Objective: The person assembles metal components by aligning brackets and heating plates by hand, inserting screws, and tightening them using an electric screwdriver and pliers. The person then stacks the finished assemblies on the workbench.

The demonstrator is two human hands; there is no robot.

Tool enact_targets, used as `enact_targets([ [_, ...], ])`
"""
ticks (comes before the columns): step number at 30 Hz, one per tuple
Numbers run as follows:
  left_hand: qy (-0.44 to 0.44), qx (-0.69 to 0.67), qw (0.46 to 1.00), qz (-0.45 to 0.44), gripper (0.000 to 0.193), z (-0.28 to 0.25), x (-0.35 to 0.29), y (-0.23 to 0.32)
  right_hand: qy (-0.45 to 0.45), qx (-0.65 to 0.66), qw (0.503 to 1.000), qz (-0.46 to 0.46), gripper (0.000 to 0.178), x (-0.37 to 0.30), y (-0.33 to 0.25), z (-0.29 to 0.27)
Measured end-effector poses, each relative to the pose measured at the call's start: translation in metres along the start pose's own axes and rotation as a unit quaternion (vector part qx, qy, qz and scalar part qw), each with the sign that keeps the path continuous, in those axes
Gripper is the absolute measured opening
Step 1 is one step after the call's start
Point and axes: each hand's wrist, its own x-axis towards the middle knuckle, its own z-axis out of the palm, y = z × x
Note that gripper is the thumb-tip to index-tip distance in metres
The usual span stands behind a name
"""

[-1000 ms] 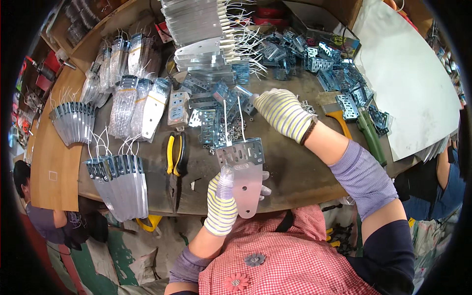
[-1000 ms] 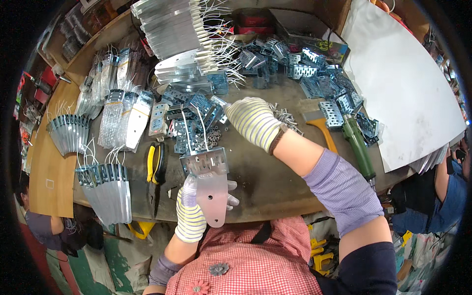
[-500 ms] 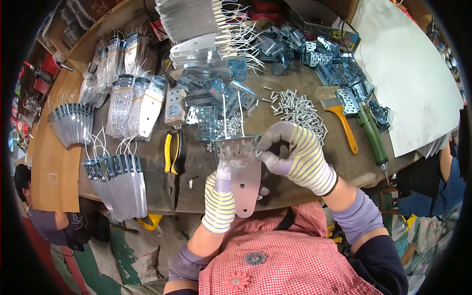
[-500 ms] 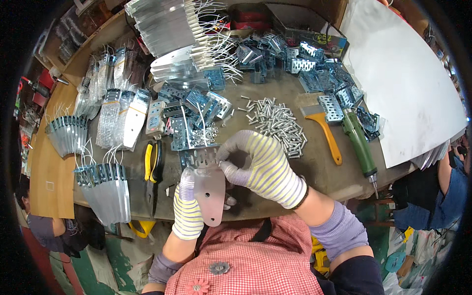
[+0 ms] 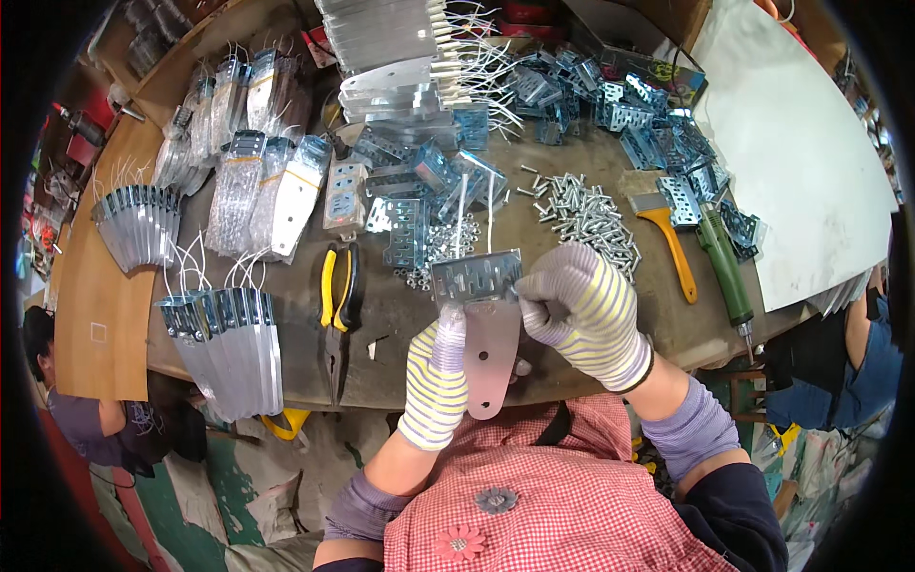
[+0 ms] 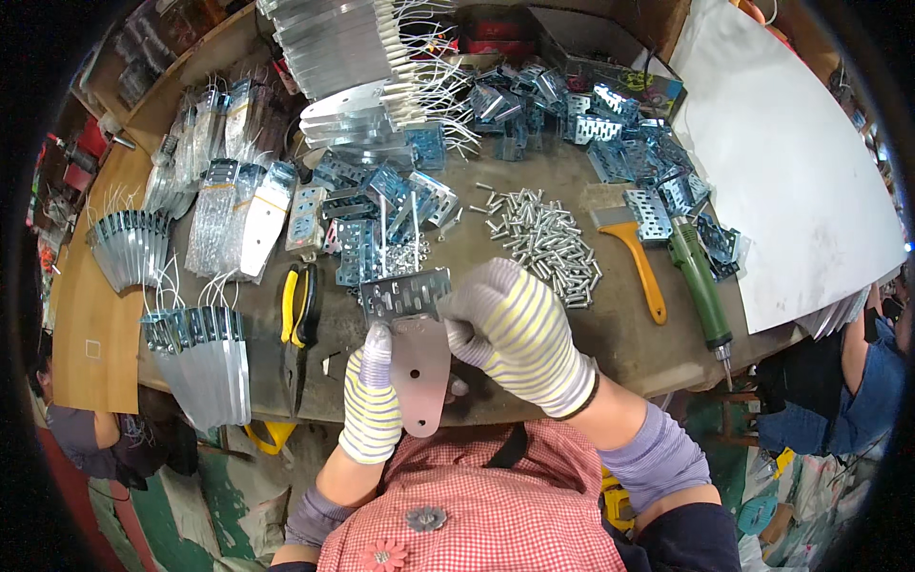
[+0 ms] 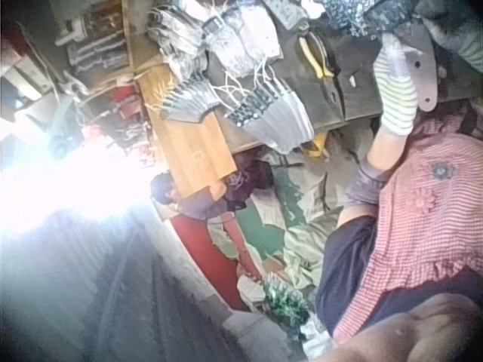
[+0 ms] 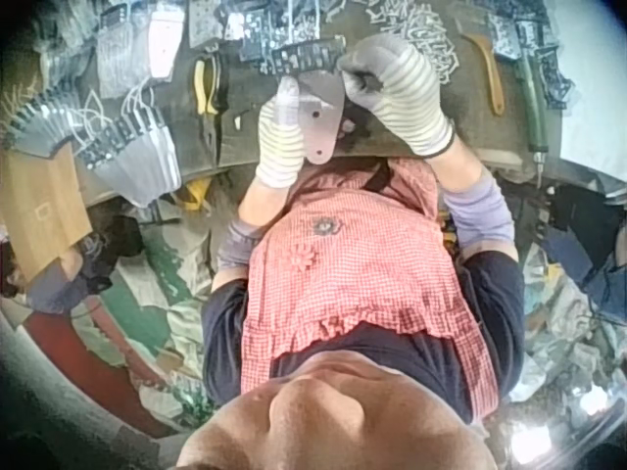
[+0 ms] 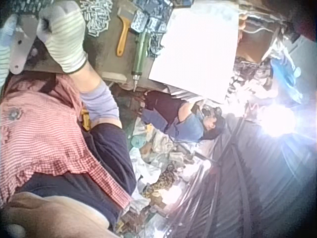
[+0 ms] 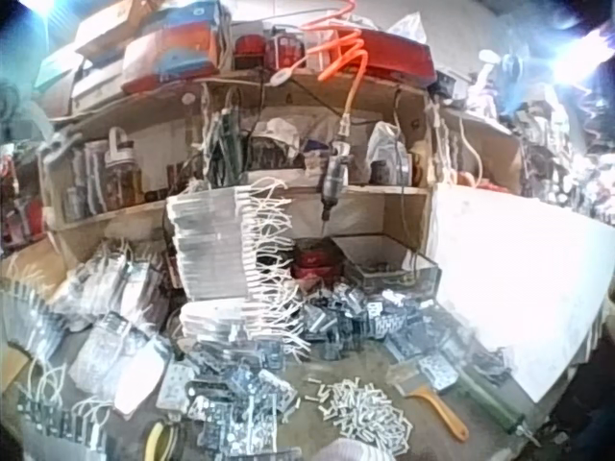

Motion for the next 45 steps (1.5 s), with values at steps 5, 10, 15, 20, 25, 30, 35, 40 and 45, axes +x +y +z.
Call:
enact_targets([
  [5,0.003,0.001,1.000,0.020,0.067,0.001,-0.002,-0.001,-0.003,-0.029,0.999,-0.022,0.026,-0.004,-0.002,0.001],
  [10,-0.013,0.004,1.000,-0.002,0.063,0.002,-0.003,0.003,-0.024,-0.094,0.987,-0.127,0.026,-0.005,-0.004,0.000],
  [15,-0.011,0.005,1.000,-0.004,0.057,0.002,-0.006,0.005,-0.024,0.009,0.996,0.084,0.018,-0.013,-0.006,0.005],
  [20,-0.004,-0.021,1.000,-0.014,0.054,0.006,-0.007,0.005,-0.026,-0.032,0.999,0.035,0.016,-0.014,-0.004,0.005],
  [25,-0.043,-0.091,0.995,-0.030,0.053,-0.007,0.000,-0.009,0.026,0.095,0.981,0.166,0.024,-0.017,-0.016,-0.013],
  [30,-0.072,-0.113,0.991,-0.028,0.058,-0.003,-0.001,-0.006,-0.020,0.079,0.996,0.032,0.021,0.009,-0.019,-0.027],
  [35,-0.023,-0.005,0.998,0.060,0.052,0.002,-0.001,-0.015,-0.033,0.062,0.998,0.005,0.036,0.016,-0.036,0.002],
  [40,-0.033,0.046,0.992,0.113,0.045,-0.001,-0.005,-0.023,-0.046,0.041,0.998,-0.031,0.042,0.015,-0.038,0.012],
  [45,-0.034,0.128,0.982,0.132,0.050,-0.004,-0.005,-0.021,-0.043,-0.077,0.980,-0.178,0.043,0.017,-0.033,0.019],
])
